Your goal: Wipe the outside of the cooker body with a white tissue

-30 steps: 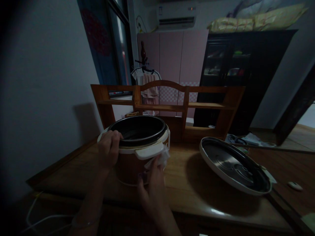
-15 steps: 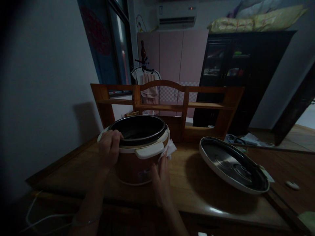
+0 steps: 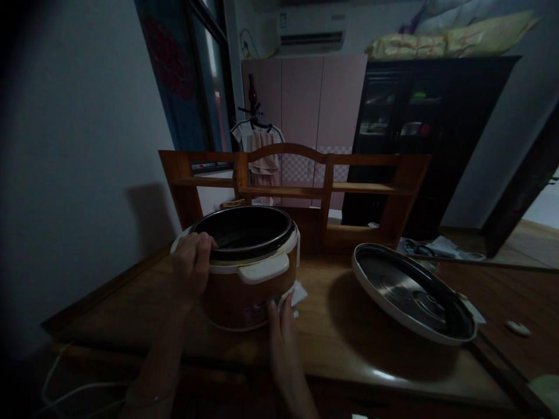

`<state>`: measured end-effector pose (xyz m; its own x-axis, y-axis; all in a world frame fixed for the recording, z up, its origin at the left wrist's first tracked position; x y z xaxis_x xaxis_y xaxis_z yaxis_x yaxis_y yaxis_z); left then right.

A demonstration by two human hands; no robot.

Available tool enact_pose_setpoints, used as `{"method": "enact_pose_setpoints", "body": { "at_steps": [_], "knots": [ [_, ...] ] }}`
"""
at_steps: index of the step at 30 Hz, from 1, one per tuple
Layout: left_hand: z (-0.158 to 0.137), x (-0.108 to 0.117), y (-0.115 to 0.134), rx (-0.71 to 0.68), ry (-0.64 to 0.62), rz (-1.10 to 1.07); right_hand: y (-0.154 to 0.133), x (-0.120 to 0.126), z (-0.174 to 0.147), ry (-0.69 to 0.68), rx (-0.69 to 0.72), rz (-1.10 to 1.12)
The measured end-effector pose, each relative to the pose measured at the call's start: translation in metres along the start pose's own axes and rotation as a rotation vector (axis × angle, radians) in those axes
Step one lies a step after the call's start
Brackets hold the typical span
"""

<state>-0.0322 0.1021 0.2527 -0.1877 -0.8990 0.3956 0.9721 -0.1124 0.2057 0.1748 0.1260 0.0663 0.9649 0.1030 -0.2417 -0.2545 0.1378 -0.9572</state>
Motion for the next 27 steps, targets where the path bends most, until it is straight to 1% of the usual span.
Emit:
{"method": "enact_pose_setpoints", "body": {
  "at_steps": [3, 6, 11, 14, 17, 19, 22, 24, 27],
  "knots": [
    [0.000, 0.000, 0.000, 0.003, -0.001, 0.006, -0.014, -0.007, -0.004, -0.033, 0.096, 0.003],
    [0.000, 0.000, -0.001, 0.006, -0.009, 0.018, -0.031, -0.012, 0.000, -0.056, 0.175, -0.003],
    [-0.001, -0.001, -0.001, -0.004, -0.025, 0.022, -0.055, -0.011, 0.021, -0.111, 0.235, 0.063],
    [-0.001, 0.000, -0.001, -0.001, -0.008, 0.017, -0.061, -0.007, 0.032, -0.113, 0.236, 0.101],
    [-0.001, 0.000, -0.001, 0.000, 0.008, 0.016, -0.062, -0.006, 0.037, -0.100, 0.242, 0.148],
    [-0.001, 0.000, -0.001, 0.003, 0.002, 0.024, -0.057, -0.005, 0.038, -0.071, 0.224, 0.171],
    [-0.001, 0.000, -0.001, 0.008, -0.006, 0.031, -0.039, 0.001, 0.037, 0.034, 0.102, 0.176],
    [-0.001, -0.001, -0.002, 0.012, -0.011, 0.030, -0.028, 0.005, 0.034, 0.077, 0.038, 0.188],
    [-0.001, -0.001, -0.003, 0.004, -0.012, 0.027, -0.020, 0.003, 0.027, 0.034, 0.040, 0.248]
  ]
}}
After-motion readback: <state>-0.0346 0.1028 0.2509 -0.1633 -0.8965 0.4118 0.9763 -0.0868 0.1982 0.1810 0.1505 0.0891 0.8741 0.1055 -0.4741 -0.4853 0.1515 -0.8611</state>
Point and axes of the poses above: each hand's wrist, its own z-axis towards the middle knuckle, its own x-axis out of the back of the hand, y = z × x, the point moved 7 cm from there along z, towards the middle knuckle, and after that the axes turned 14 degrees about z, right-handed, at the moved point
